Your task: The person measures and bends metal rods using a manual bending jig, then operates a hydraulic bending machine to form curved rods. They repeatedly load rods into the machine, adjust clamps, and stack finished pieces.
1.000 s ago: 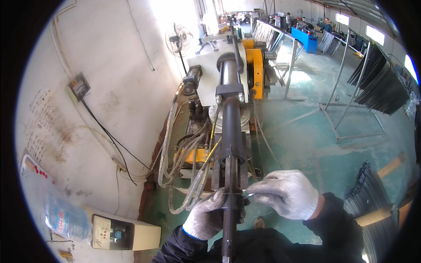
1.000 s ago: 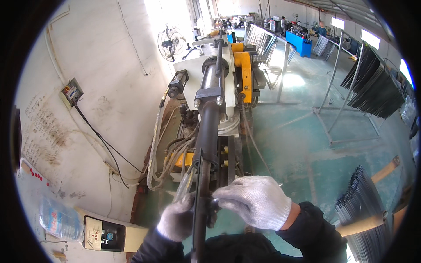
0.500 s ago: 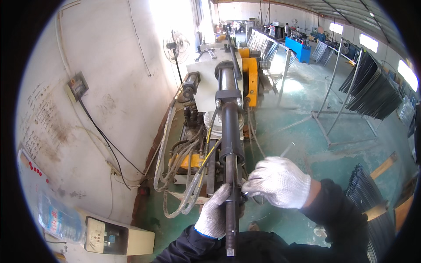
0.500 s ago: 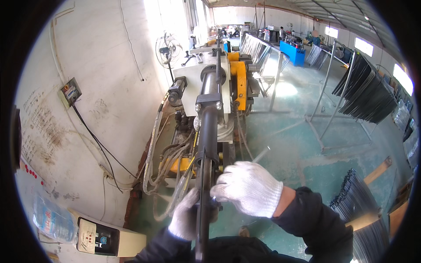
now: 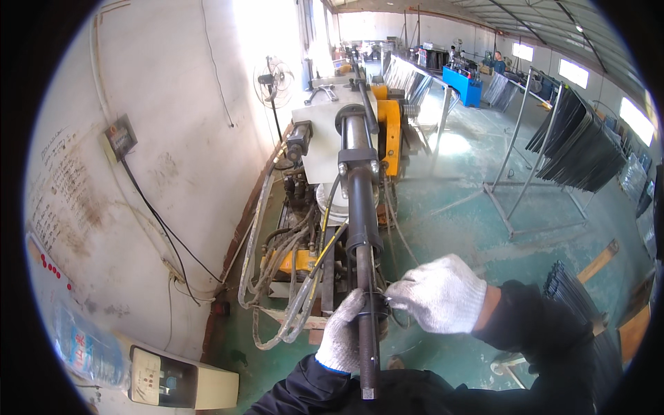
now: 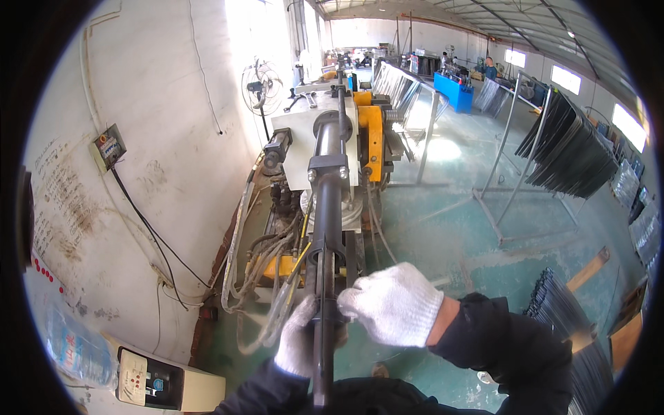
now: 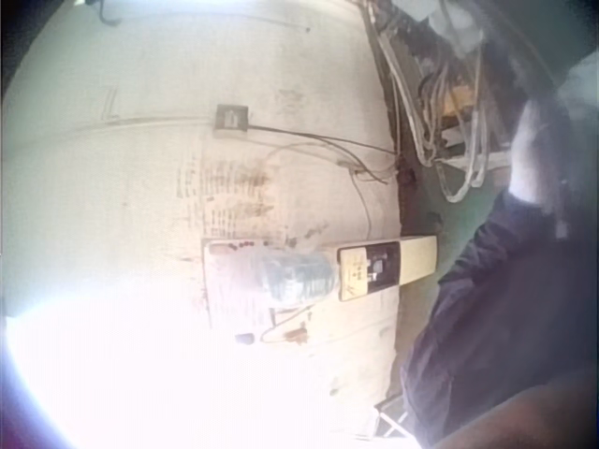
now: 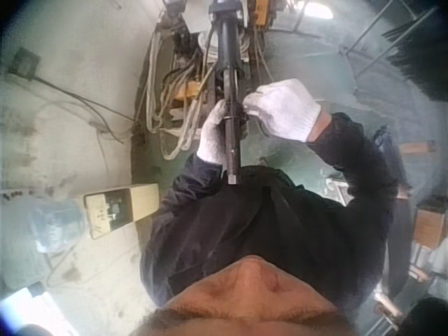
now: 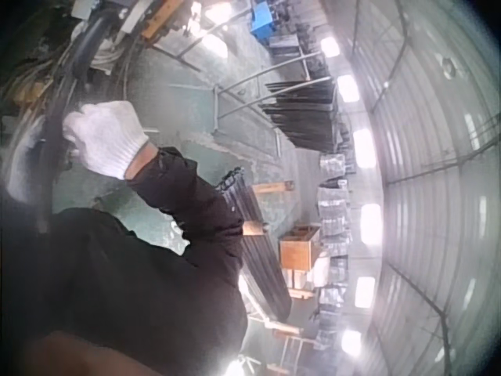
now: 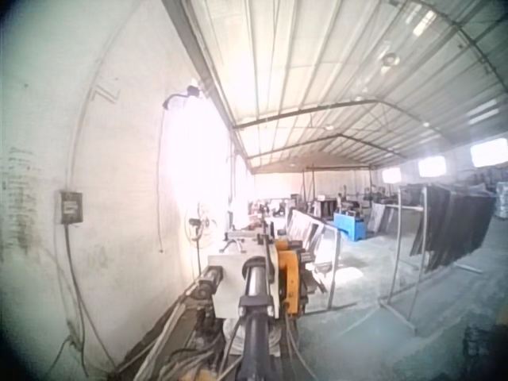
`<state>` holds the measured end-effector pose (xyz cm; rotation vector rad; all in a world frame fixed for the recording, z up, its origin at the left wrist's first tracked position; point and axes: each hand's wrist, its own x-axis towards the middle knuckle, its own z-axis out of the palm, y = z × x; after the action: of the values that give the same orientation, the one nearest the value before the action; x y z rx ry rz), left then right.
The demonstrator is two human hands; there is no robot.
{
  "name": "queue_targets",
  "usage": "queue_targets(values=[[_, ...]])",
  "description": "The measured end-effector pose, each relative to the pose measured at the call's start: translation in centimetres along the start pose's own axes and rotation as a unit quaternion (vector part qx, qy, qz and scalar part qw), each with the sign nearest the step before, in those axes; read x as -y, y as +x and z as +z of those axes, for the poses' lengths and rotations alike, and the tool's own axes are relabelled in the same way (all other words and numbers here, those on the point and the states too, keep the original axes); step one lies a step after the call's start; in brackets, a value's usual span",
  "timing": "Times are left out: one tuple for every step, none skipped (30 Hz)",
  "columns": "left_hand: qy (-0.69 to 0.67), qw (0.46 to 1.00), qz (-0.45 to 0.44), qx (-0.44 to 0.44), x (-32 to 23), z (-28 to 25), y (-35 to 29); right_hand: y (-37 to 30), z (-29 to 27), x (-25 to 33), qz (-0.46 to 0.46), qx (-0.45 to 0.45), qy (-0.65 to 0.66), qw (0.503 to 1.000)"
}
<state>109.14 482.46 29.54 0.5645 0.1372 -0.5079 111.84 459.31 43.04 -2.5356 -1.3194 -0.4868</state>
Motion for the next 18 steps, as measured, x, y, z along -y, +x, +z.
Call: queue_targets(values=[[0.001, 1.000, 0.002, 0.002, 0.0, -0.1, -0.1, -0.2, 0.0, 0.9, 0.020, 0.002, -0.005, 1.000], [-0.008, 1.000, 0.000, 0.001, 0.0, 0.1, -0.2, -0.5, 0.0, 1.6, 0.039, 0.010, -0.007, 0.999], [-0.018, 1.000, -0.001, 0.001, -0.2, 0.6, -0.5, -0.4, -0.2, 1.9, 0.046, 0.023, -0.014, 0.999], [-0.027, 1.000, -0.002, 0.000, -0.3, 0.9, -0.5, -0.1, -0.4, 2.2, 0.052, 0.037, -0.020, 0.998], [-0.022, 1.000, -0.003, -0.004, -0.3, 1.0, -0.5, 0.2, -0.7, 2.5, 0.058, 0.049, -0.028, 0.997], [-0.017, 1.000, -0.004, -0.008, -0.3, 1.1, -0.5, 0.7, -1.2, 2.4, 0.063, 0.079, -0.030, 0.994], [-0.012, 1.000, -0.004, -0.013, -0.3, 1.1, -0.5, 1.0, -1.1, 1.6, 0.025, 0.071, -0.018, 0.997], [-0.014, 1.000, -0.004, -0.015, -0.4, 1.2, -0.6, 1.2, -0.7, 0.4, -0.014, 0.062, -0.007, 0.998], [-0.016, 1.000, -0.007, -0.013, -0.4, 1.4, -0.7, 1.1, -0.5, -0.6, -0.051, 0.053, 0.000, 0.997], [-0.018, 1.000, -0.009, -0.012, -0.4, 1.6, -0.7, 0.9, -0.5, -1.3, -0.049, 0.077, 0.023, 0.996], [-0.017, 1.000, -0.007, -0.022, -0.4, 1.4, -0.7, 1.0, -0.1, -2.1, -0.068, 0.065, 0.043, 0.995], [-0.017, 0.999, -0.008, -0.028, -0.3, 1.1, -0.5, 0.9, 0.2, -2.9, -0.084, 0.054, 0.060, 0.993], [-0.017, 0.999, -0.009, -0.035, -0.2, 0.8, -0.4, 1.0, 0.5, -3.6, -0.100, 0.043, 0.078, 0.991], [-0.015, 1.000, -0.004, -0.026, -0.1, 0.6, -0.1, 1.1, 0.7, -3.9, -0.102, 0.044, 0.070, 0.991], [-0.013, 1.000, 0.000, -0.016, 0.0, 0.4, 0.1, 1.4, 0.5, -4.2, -0.112, 0.048, 0.058, 0.991], [-0.011, 1.000, 0.005, -0.005, 0.1, 0.4, 0.3, 1.9, 0.2, -4.4, -0.123, 0.052, 0.046, 0.990], [-0.014, 1.000, 0.003, -0.013, 0.1, 0.4, 0.2, 2.3, 0.2, -4.5, -0.135, 0.053, 0.035, 0.989], [-0.018, 1.000, 0.000, -0.019, 0.2, 0.6, 0.1, 2.4, 0.5, -4.8, -0.144, 0.063, 0.039, 0.987]])
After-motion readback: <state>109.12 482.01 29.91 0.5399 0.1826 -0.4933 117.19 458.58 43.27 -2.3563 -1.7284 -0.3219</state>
